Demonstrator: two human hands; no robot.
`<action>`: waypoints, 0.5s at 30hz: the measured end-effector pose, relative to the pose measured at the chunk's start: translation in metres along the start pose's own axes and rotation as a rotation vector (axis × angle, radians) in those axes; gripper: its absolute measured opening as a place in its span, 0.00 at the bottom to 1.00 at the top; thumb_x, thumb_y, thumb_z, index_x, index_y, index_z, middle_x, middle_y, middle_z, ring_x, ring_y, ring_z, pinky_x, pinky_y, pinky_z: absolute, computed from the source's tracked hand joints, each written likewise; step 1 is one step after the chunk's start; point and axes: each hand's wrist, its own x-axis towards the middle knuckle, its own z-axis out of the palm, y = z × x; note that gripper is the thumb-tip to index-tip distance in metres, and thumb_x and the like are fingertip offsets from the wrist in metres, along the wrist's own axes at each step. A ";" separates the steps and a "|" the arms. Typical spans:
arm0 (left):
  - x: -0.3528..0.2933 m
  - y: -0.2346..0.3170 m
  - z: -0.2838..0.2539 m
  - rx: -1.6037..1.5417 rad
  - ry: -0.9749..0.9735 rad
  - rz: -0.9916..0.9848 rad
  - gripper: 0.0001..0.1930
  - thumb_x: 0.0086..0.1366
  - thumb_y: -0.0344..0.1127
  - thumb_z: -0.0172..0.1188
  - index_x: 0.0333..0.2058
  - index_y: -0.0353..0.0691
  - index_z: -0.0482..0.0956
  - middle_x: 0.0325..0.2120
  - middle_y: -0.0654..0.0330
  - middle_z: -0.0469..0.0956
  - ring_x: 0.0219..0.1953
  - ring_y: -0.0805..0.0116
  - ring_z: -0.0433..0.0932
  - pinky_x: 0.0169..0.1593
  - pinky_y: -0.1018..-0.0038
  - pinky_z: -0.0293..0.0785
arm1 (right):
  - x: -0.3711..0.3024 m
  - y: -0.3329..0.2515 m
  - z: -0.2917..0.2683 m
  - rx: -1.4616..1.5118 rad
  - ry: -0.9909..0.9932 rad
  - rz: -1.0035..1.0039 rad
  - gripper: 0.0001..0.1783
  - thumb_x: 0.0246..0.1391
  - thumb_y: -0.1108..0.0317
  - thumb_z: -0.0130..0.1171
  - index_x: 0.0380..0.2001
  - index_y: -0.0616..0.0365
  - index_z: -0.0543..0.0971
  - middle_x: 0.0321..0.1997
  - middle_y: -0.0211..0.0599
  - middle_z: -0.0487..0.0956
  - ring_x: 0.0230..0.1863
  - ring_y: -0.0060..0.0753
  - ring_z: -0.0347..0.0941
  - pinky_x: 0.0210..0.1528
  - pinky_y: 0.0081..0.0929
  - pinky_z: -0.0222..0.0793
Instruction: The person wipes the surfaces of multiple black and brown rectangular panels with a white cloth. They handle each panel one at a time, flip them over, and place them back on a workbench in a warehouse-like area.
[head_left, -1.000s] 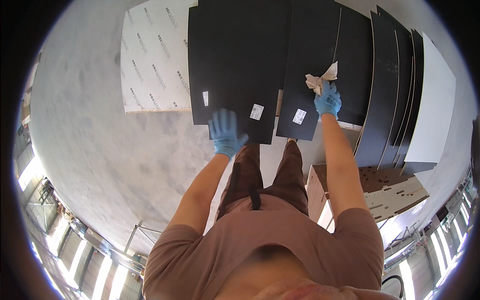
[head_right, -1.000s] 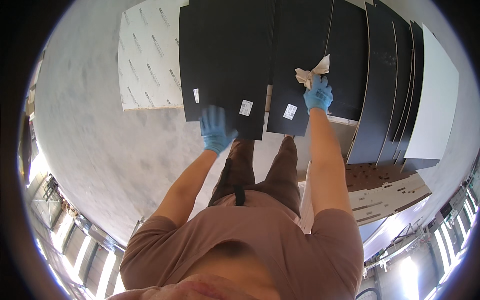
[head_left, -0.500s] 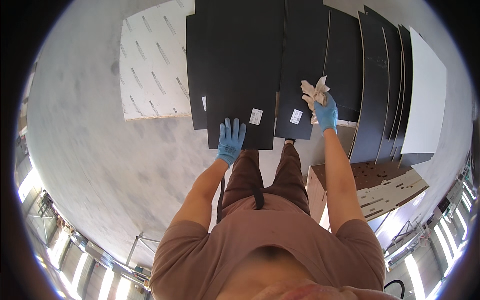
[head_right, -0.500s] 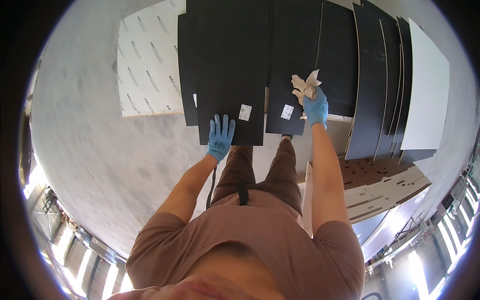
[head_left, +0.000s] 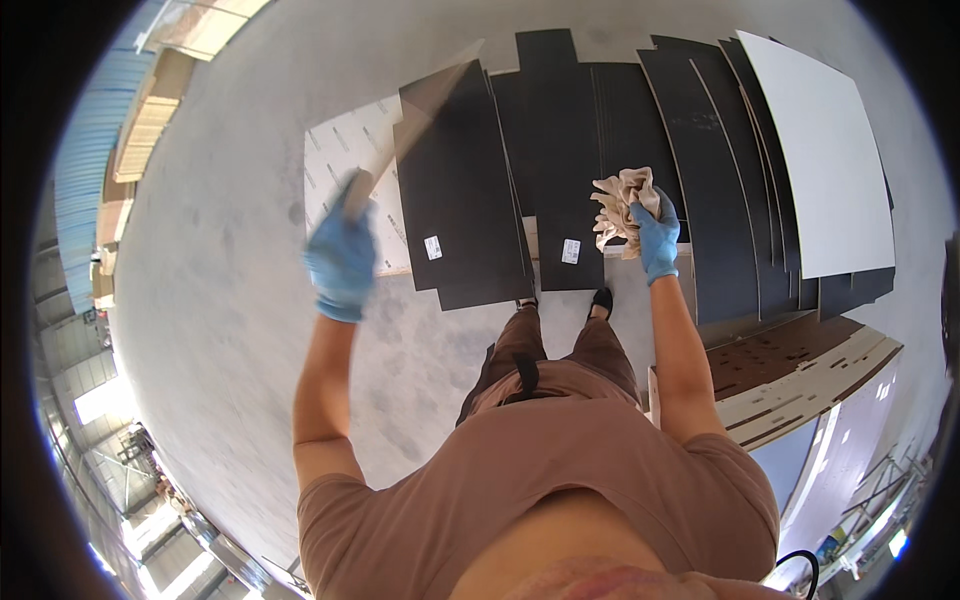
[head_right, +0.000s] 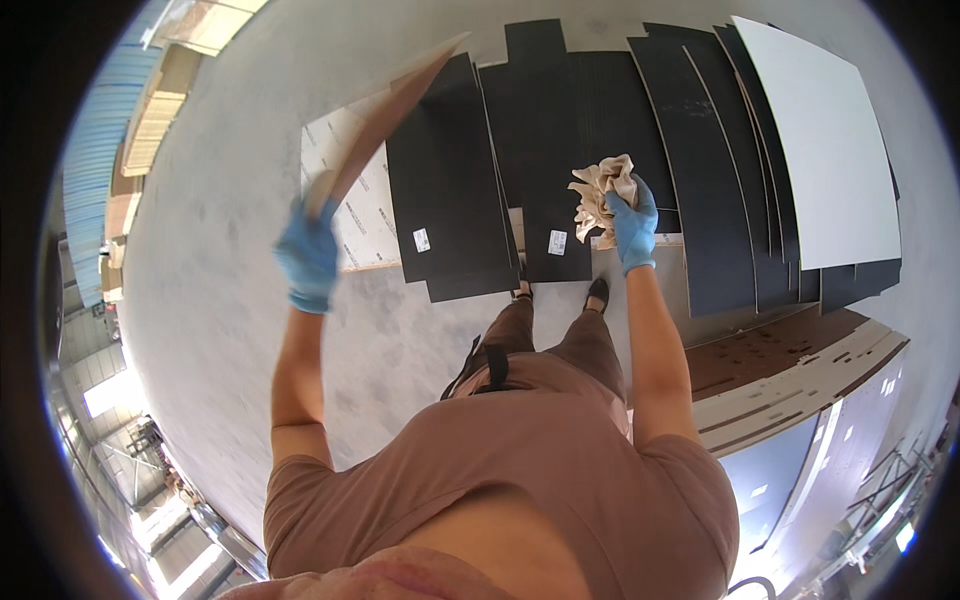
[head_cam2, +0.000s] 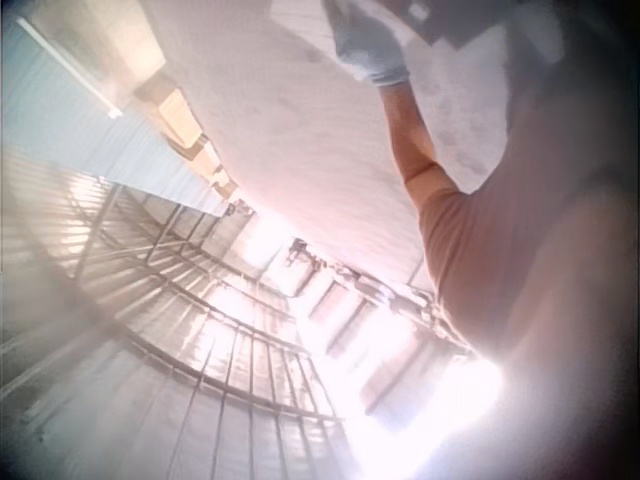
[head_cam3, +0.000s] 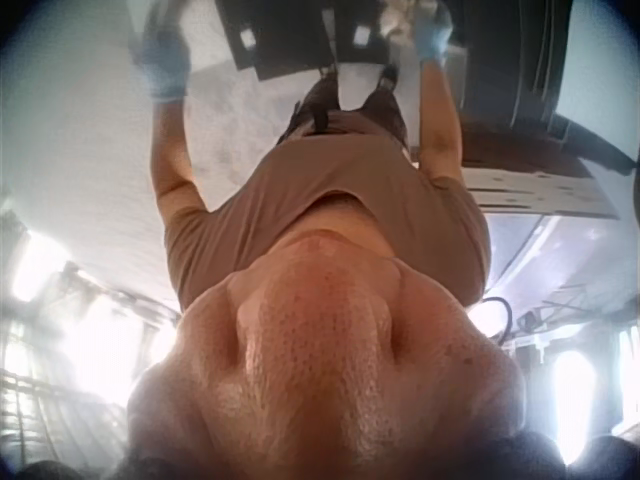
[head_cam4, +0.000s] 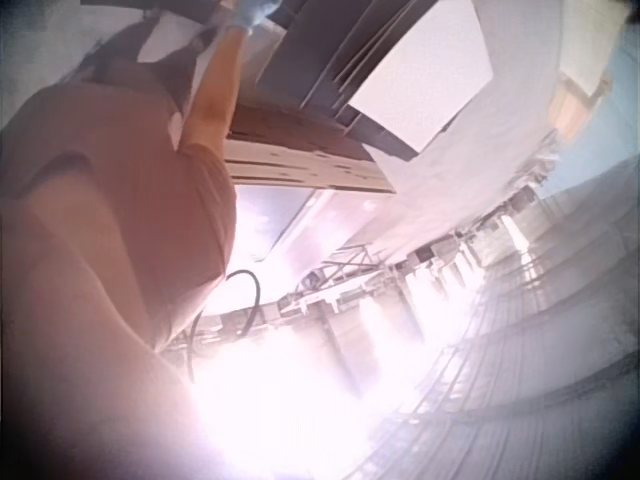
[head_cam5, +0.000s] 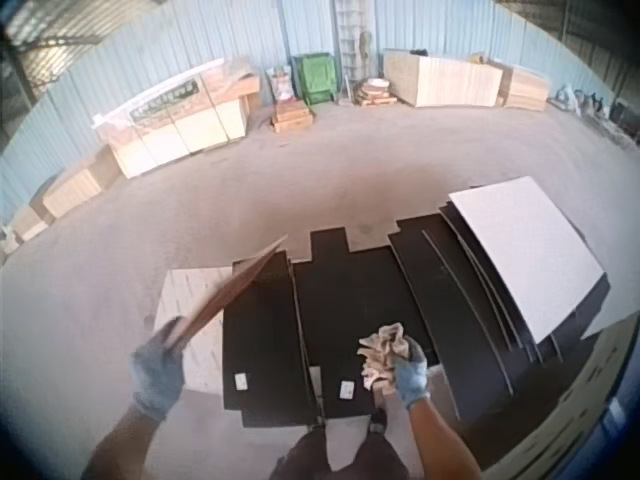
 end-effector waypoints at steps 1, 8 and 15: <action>0.015 0.012 -0.026 0.165 0.058 -0.175 0.19 0.70 0.45 0.69 0.48 0.34 0.84 0.30 0.49 0.84 0.31 0.68 0.78 0.40 0.66 0.79 | -0.003 -0.014 -0.008 0.030 -0.002 -0.013 0.30 0.57 0.76 0.70 0.63 0.64 0.76 0.58 0.37 0.81 0.56 0.28 0.78 0.60 0.26 0.76; -0.012 0.084 -0.137 -0.655 0.357 -0.231 0.19 0.71 0.40 0.67 0.48 0.25 0.83 0.40 0.56 0.84 0.41 0.68 0.79 0.46 0.70 0.78 | -0.037 -0.113 -0.018 0.325 -0.132 -0.424 0.32 0.58 0.80 0.69 0.66 0.64 0.72 0.58 0.36 0.81 0.57 0.27 0.78 0.62 0.27 0.75; -0.070 0.146 -0.097 -1.024 0.101 -0.385 0.20 0.73 0.39 0.62 0.52 0.26 0.80 0.47 0.53 0.82 0.46 0.64 0.80 0.49 0.67 0.78 | -0.106 -0.205 0.036 -0.472 -0.406 -1.121 0.36 0.46 0.55 0.75 0.57 0.57 0.75 0.60 0.47 0.78 0.56 0.53 0.78 0.57 0.46 0.74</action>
